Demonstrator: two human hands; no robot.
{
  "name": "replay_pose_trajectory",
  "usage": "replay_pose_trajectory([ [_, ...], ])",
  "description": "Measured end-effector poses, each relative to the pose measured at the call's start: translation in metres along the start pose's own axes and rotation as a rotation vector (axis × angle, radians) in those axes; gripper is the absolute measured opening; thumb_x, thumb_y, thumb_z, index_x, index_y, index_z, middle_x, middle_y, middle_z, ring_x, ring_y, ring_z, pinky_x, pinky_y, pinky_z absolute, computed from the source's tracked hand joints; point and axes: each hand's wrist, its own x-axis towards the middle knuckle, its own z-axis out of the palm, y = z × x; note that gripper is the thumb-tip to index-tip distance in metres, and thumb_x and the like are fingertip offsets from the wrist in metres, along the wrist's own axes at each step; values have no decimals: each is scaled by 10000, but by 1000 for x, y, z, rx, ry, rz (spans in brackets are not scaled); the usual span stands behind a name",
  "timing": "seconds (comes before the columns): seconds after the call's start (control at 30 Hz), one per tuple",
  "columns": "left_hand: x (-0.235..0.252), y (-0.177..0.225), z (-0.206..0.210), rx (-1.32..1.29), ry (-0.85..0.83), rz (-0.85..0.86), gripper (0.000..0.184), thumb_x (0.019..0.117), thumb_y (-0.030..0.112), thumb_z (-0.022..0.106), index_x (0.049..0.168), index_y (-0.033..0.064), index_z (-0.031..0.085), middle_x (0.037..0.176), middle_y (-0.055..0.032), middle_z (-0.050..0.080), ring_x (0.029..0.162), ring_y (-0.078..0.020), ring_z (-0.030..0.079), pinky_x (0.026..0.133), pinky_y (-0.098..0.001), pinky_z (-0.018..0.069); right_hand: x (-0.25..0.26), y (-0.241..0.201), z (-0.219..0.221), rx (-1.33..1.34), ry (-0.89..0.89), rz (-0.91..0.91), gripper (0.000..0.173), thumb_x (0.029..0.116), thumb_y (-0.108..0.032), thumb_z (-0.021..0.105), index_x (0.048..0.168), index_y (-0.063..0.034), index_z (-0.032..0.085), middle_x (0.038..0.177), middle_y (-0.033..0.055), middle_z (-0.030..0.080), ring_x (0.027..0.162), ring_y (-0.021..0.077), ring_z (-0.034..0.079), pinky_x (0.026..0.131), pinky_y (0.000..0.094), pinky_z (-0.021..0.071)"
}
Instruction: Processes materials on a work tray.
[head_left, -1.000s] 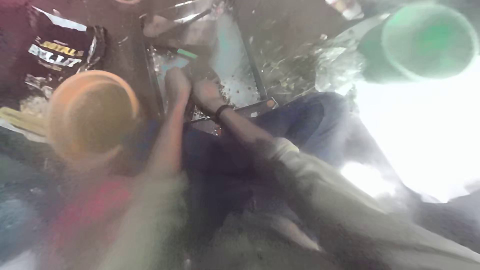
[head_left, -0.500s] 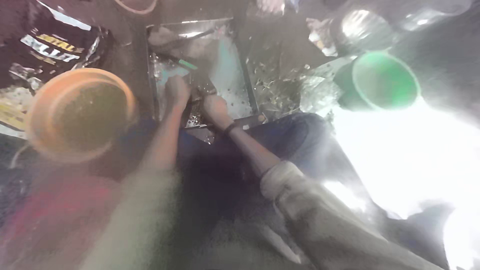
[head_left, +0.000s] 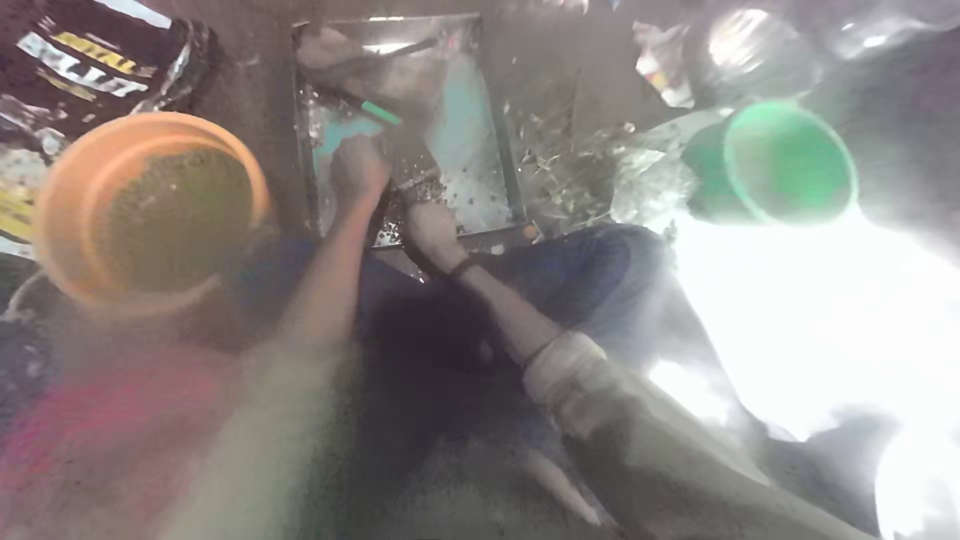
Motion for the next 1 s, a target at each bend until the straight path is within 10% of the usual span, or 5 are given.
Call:
replay_pose_trajectory([
  [0.47, 42, -19, 35, 48, -141, -52, 289, 999, 213, 626, 1140, -23, 717, 1199, -282, 691, 1138, -468, 666, 934, -675, 526, -108, 2, -99, 243, 163, -155, 179, 976, -111, 637, 1082, 12, 711, 1030, 167, 733, 932, 290, 725, 851, 433, 592],
  [0.57, 38, -15, 30, 51, -138, -78, 272, 1004, 208, 598, 1095, -17, 719, 1151, -269, 703, 1100, -455, 681, 893, -663, 540, -83, -30, -134, 154, -181, 37, 278, 1047, -138, 553, 1257, 10, 659, 1255, 176, 696, 1183, 314, 676, 1002, 490, 538],
  [0.63, 38, -13, 28, 63, -143, -74, 270, 978, 238, 627, 1070, 6, 731, 1132, -254, 715, 1089, -438, 690, 890, -657, 545, -15, -15, -47, 84, 257, -145, 273, 972, -248, 578, 954, -30, 743, 923, 176, 747, 848, 354, 737, 650, 557, 586],
  [0.8, 46, -16, 33, 50, -160, -23, 230, 940, 205, 643, 1060, 46, 759, 1150, -242, 720, 1109, -447, 680, 899, -695, 518, 3, -16, -46, 100, -279, 129, 346, 1052, -232, 543, 1355, -82, 618, 1326, 187, 660, 1247, 389, 633, 976, 608, 527],
  [1.0, 42, -15, 26, 53, -195, -10, 268, 957, 229, 632, 1049, 4, 743, 1152, -254, 713, 1118, -437, 680, 926, -681, 519, -1, 11, -25, 146, -47, 54, 289, 982, -251, 588, 1192, -84, 694, 1061, 197, 728, 999, 396, 714, 770, 611, 565],
])
